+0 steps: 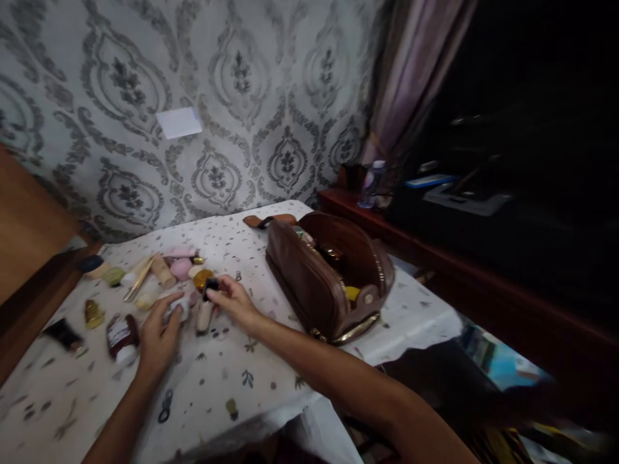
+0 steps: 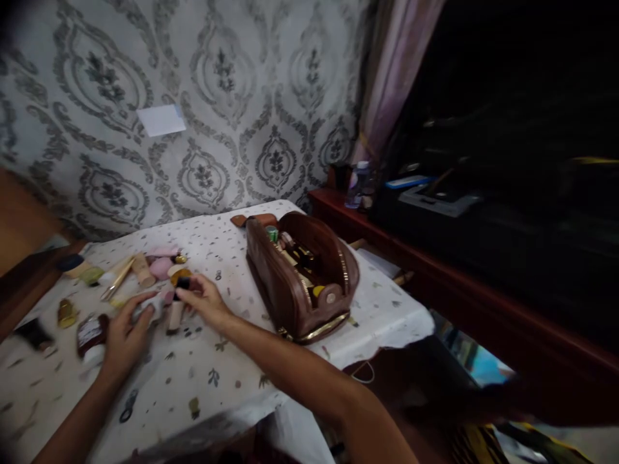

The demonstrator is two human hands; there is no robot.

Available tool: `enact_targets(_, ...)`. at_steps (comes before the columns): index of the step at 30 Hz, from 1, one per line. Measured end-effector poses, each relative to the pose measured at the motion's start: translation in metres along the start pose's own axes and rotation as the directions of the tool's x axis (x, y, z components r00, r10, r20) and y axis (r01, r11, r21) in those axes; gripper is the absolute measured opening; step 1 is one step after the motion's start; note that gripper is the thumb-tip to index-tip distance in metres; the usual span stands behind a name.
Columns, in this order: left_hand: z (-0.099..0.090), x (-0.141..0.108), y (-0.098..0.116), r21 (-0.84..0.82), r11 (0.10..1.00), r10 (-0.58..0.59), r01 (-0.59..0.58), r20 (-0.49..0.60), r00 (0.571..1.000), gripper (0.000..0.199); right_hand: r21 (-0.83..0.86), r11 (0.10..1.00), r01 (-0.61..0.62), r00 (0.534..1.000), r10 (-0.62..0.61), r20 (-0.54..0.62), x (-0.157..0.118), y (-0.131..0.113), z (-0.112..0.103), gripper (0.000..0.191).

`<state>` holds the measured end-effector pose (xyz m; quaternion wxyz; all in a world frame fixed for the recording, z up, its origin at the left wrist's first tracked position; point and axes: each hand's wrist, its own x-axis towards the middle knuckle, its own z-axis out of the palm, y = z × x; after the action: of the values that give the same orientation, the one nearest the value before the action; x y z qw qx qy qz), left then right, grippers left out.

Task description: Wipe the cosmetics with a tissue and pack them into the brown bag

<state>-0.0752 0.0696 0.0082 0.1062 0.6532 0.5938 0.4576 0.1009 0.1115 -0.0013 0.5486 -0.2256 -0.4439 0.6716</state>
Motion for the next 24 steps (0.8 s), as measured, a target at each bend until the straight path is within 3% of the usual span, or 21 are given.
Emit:
enact_targets(2,-0.001,-0.001,0.007,-0.097,0.987,-0.120,0.127,0.073,0.990,0.044,0.017,1.000,0.020,0.999,-0.020,-0.035,0.002,-0.004,0.001,0.046)
enact_targets(4,-0.001,-0.001,0.012,-0.155,0.945,-0.259,0.288,0.183,0.948,0.046,0.026,1.000,0.007,0.999,-0.006,-0.047,0.004,-0.006,0.000,0.046)
enact_targets(6,-0.002,0.000,0.014,-0.165,0.913,-0.317,0.372,0.286,0.904,0.050,0.027,1.000,-0.015,0.999,0.016,-0.051,0.006,-0.007,-0.001,0.048)
enact_targets(10,-0.002,0.000,0.012,-0.193,0.953,-0.133,0.234,0.426,0.895,0.047,0.017,0.999,-0.045,0.998,0.046,-0.031,0.005,-0.006,-0.003,0.049)
enact_targets(13,0.000,-0.002,0.010,-0.178,0.976,-0.027,0.121,0.457,0.889,0.045,0.052,0.996,-0.079,0.997,0.081,-0.022,0.003,-0.004,-0.003,0.047)
enact_targets(19,0.005,-0.009,0.013,0.069,0.998,-0.025,-0.001,0.380,0.925,0.021,0.084,0.992,-0.096,0.993,0.100,-0.055,0.006,0.000,-0.003,0.044)
enact_targets(24,0.004,-0.016,0.017,0.220,0.972,0.007,-0.085,0.332,0.943,0.018,0.077,0.995,-0.070,0.987,0.081,-0.142,0.009,-0.005,-0.007,0.043)
